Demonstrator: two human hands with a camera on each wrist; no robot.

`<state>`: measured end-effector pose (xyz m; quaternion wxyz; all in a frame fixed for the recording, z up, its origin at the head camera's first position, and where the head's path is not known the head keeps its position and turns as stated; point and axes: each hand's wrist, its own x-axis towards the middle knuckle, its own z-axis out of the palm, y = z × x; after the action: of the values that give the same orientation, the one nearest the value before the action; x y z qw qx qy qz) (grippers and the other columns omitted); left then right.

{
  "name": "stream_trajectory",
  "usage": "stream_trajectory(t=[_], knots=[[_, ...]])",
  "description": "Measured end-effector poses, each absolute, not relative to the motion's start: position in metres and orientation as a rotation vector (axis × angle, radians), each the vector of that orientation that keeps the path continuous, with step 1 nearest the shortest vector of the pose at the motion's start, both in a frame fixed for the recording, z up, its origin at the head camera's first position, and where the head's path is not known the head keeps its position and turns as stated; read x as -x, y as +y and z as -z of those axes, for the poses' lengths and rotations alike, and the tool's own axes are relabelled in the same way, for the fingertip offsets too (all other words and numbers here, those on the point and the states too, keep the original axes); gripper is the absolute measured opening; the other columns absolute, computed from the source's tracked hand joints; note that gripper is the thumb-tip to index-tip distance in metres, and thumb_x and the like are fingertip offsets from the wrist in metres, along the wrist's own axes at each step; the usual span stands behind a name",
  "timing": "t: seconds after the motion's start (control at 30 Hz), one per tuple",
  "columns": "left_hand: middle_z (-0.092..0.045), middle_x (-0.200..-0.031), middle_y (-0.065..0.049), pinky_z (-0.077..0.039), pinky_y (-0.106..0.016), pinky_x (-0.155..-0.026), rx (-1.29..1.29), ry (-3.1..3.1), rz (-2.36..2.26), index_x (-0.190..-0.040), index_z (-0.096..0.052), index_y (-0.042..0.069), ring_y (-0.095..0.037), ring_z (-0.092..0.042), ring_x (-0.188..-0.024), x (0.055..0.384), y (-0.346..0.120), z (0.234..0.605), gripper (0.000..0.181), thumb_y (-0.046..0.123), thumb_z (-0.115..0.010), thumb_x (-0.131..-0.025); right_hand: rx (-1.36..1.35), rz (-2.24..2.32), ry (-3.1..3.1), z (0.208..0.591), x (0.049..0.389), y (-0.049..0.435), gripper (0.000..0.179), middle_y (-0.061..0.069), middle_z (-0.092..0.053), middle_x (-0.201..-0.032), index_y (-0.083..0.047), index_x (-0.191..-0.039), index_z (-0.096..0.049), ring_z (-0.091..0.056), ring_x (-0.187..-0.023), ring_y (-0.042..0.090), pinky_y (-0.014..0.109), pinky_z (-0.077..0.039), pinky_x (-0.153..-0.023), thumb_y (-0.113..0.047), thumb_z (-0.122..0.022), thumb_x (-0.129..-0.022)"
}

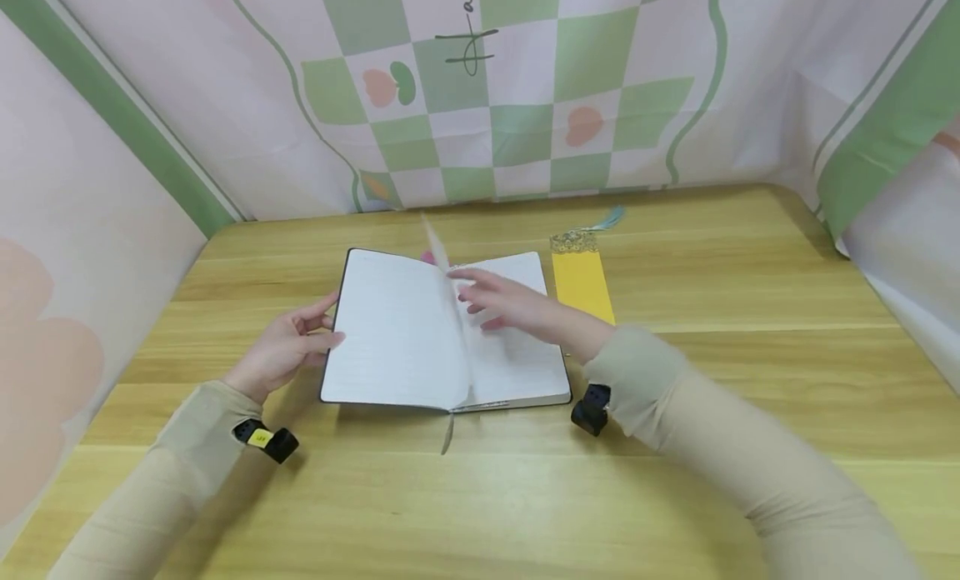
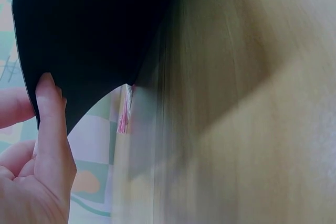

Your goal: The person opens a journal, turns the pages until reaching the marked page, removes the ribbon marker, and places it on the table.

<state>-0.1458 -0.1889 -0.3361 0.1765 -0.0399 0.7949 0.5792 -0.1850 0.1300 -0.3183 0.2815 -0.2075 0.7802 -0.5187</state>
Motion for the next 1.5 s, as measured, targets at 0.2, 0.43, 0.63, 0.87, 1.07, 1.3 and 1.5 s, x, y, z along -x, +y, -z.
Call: stream_trajectory(t=[0.2,0.43,0.63,0.87,1.07,1.3,1.5], knots=[[-0.049,-0.105,-0.002,-0.052,-0.026,-0.072,0.107,2.249,-1.641,-0.149,-0.030,0.022,-0.009,-0.054,-0.081,0.146,-0.190,0.335,0.068,0.007,-0.061,-0.091,0.906,0.659,2.491,0.327,0.173,0.106,0.067,0.019,-0.035,-0.146,-0.013,-0.149,-0.029,-0.032,-0.134,0.039,0.053,-0.029,-0.109,-0.035,-0.058,-0.093],[-0.047,-0.107,-0.004,-0.052,-0.028,-0.076,0.083,2.246,-1.629,-0.150,-0.027,0.022,-0.011,-0.053,-0.085,0.145,-0.194,0.337,0.068,0.006,-0.058,-0.092,0.873,0.413,2.474,0.329,0.166,0.086,0.074,0.017,-0.020,-0.155,-0.023,-0.152,-0.020,-0.019,-0.139,0.045,0.064,-0.018,-0.108,-0.045,-0.057,-0.092],[-0.048,-0.108,-0.003,-0.051,-0.023,-0.074,0.073,2.163,-1.714,-0.151,-0.025,0.020,-0.008,-0.055,-0.087,0.146,-0.190,0.337,0.057,0.015,-0.049,-0.099,0.823,0.317,2.542,0.333,0.159,0.080,0.076,0.017,-0.018,-0.155,-0.027,-0.152,-0.018,-0.019,-0.137,0.050,0.073,-0.021,-0.100,-0.043,-0.059,-0.091],[-0.051,-0.101,0.000,-0.049,-0.024,-0.070,0.066,2.201,-1.680,-0.151,-0.024,0.023,-0.007,-0.053,-0.082,0.147,-0.189,0.333,0.067,0.016,-0.059,-0.094,0.837,0.280,2.534,0.329,0.160,0.077,0.076,0.017,-0.018,-0.156,-0.028,-0.153,-0.016,-0.020,-0.136,0.052,0.072,-0.024,-0.100,-0.043,-0.059,-0.091],[-0.053,-0.100,-0.003,-0.051,-0.027,-0.072,0.076,2.246,-1.620,-0.151,-0.023,0.024,-0.010,-0.054,-0.080,0.145,-0.188,0.339,0.073,0.010,-0.062,-0.091,0.959,0.215,2.529,0.332,0.168,0.089,0.080,0.018,-0.028,-0.152,-0.021,-0.151,-0.026,-0.027,-0.138,0.042,0.053,-0.022,-0.112,-0.034,-0.070,-0.085],[-0.056,-0.096,0.000,-0.052,-0.024,-0.071,0.068,2.209,-1.665,-0.151,-0.023,0.022,-0.008,-0.055,-0.079,0.145,-0.188,0.344,0.073,0.005,-0.061,-0.091,0.881,0.174,2.608,0.333,0.197,0.125,0.075,0.020,-0.029,-0.151,-0.009,-0.142,-0.044,-0.027,-0.137,0.045,0.056,-0.023,-0.111,-0.035,-0.076,-0.078],[-0.054,-0.097,0.001,-0.051,-0.025,-0.071,0.060,2.211,-1.648,-0.151,-0.021,0.021,-0.007,-0.054,-0.079,0.144,-0.191,0.343,0.073,0.006,-0.060,-0.091,0.744,0.198,2.640,0.332,0.230,0.144,0.080,0.021,-0.029,-0.150,-0.005,-0.144,-0.037,-0.026,-0.137,0.044,0.055,-0.022,-0.111,-0.029,-0.077,-0.079]])
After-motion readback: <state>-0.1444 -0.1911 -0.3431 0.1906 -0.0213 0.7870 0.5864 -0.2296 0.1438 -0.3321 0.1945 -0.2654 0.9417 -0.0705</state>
